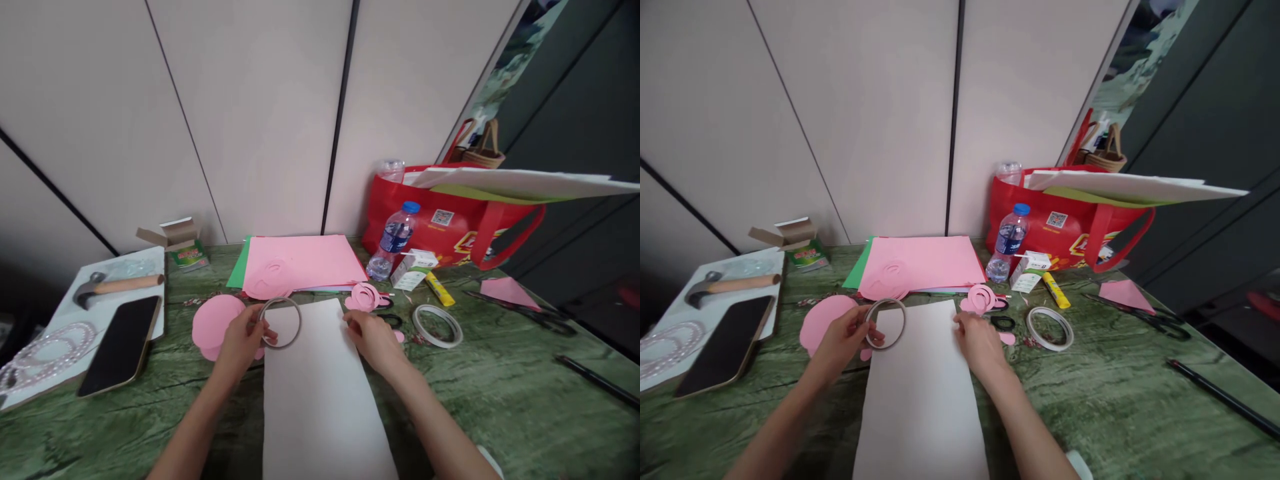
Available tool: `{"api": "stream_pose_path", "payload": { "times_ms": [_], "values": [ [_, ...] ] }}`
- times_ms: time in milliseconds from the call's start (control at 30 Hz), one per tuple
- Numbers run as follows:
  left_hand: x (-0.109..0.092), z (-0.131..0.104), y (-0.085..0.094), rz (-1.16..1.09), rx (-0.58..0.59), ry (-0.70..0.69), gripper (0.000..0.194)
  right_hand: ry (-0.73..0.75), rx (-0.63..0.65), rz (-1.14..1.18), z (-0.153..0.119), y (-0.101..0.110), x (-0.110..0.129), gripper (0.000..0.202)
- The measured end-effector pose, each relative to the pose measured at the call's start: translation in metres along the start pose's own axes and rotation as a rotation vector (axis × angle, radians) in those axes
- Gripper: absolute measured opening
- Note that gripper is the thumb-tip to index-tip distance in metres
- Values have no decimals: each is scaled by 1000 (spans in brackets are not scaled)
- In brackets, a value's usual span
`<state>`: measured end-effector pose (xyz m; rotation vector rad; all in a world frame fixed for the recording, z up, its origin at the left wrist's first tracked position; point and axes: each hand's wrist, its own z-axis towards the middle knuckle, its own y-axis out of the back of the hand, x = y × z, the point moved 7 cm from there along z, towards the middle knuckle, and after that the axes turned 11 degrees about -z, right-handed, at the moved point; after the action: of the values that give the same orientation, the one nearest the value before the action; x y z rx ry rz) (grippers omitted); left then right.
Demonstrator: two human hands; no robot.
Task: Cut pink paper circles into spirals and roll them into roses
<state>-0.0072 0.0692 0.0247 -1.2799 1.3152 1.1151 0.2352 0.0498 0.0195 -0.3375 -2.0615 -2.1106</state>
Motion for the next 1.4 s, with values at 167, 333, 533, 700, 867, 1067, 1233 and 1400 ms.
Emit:
{"api": "stream_pose_path", "payload": {
  "times_ms": [167,333,533,700,867,1067,1233,1400],
  "values": [
    [14,2,-11,148,21,-74,30,-261,-347,-28,9,12,-46,20],
    [7,-3,-21,341,41,-280,28,-239,-485,239,17,9,-68,25],
    [-2,-8,-27,118,86,-157,26,-93,-550,863,5,34,-42,28],
    [4,-19,-48,-416,270,93,51,-48,-140,1435,-5,22,6,26],
    [2,-26,-56,-708,359,249,51,-13,206,1405,-12,-11,41,30],
    [-4,-27,-53,-699,370,293,35,-145,197,1448,-11,-22,34,44],
    [6,-26,-53,-599,377,343,45,-227,157,1482,-9,-23,25,47],
    [8,-23,-46,-568,268,316,34,-46,337,1439,-16,-25,45,40]
  ]
}}
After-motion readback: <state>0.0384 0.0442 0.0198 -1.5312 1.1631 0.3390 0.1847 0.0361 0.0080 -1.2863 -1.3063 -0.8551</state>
